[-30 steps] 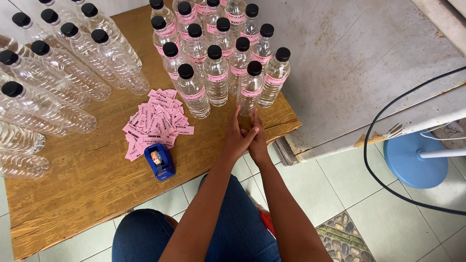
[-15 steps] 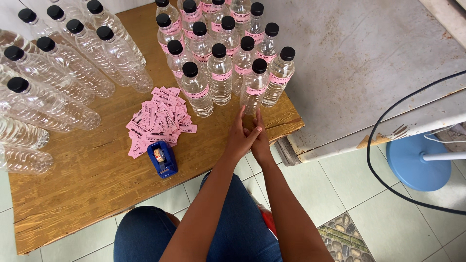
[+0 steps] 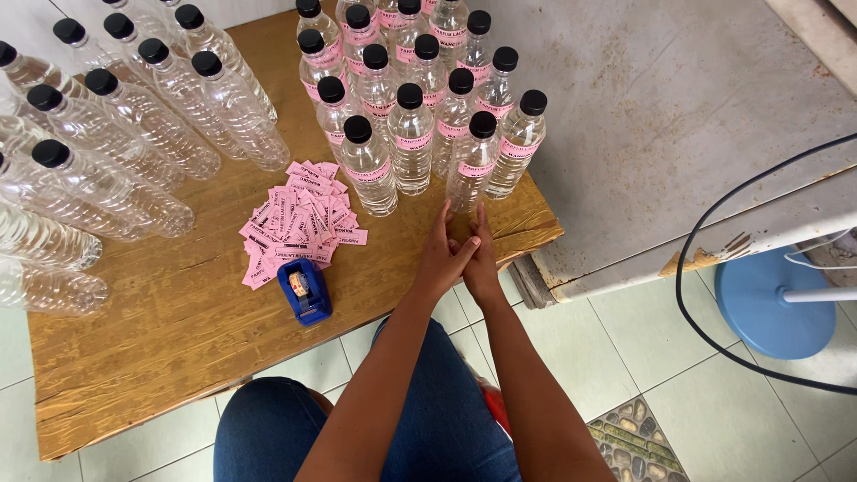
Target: The person labels bottles by removing a sticker from a sheet using a tape dispenser, and then applying the sticker to the center of each bottle.
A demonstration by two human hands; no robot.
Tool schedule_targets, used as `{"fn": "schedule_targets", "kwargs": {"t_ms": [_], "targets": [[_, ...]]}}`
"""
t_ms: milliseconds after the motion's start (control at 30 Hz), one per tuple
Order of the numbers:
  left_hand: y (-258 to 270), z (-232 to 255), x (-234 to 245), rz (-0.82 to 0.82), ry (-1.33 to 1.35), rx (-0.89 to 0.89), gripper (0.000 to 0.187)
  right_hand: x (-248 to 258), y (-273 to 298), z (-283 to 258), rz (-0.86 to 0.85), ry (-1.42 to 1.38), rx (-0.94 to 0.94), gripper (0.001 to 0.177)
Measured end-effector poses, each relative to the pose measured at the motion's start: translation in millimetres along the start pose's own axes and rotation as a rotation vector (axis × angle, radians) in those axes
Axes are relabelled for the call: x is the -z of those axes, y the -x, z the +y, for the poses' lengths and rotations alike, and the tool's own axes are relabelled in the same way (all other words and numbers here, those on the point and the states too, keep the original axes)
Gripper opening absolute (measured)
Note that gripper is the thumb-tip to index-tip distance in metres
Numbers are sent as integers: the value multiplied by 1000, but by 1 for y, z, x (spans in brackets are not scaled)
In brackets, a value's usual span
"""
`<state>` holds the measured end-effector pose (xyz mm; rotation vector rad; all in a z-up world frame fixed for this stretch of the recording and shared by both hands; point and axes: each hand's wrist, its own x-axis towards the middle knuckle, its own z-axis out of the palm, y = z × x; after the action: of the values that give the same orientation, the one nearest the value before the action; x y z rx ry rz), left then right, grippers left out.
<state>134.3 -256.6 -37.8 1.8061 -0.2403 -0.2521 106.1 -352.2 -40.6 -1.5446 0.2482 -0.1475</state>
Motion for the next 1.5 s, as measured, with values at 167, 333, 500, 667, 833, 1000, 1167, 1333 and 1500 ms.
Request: {"fn": "schedule_targets", "kwargs": {"t_ms": [167,333,500,667,833,1000,1167,1333,1500], "targets": [[5,-9,1,-27,46,19,86,2,-11,43,46,10,24,76],[32,10,17,-47,45,21,79,2,-11,55,30,89,65,55],[74,19,50,151,-61,-322,55,0,-15,61,51,202,-32,58],[104,-17,124,497,-325,-478,39,0,-12,56,44,210,25,53],[133,-58,208,804,-618,-445,34,-2,-8,52,24,282,54,50],[148,-118,263,919,-945,-211,39,-3,-4,55,4,386,215,48],[145,-129,266,881,-1025,-89,46,-7,1,47,-4,492,262,50],[139,-133,265,867,-1080,-59,49,-14,1,44,-47,607,301,54],[141,-133,263,803,-1082,-59,45,-26,15,40,-100,828,394,46]]}}
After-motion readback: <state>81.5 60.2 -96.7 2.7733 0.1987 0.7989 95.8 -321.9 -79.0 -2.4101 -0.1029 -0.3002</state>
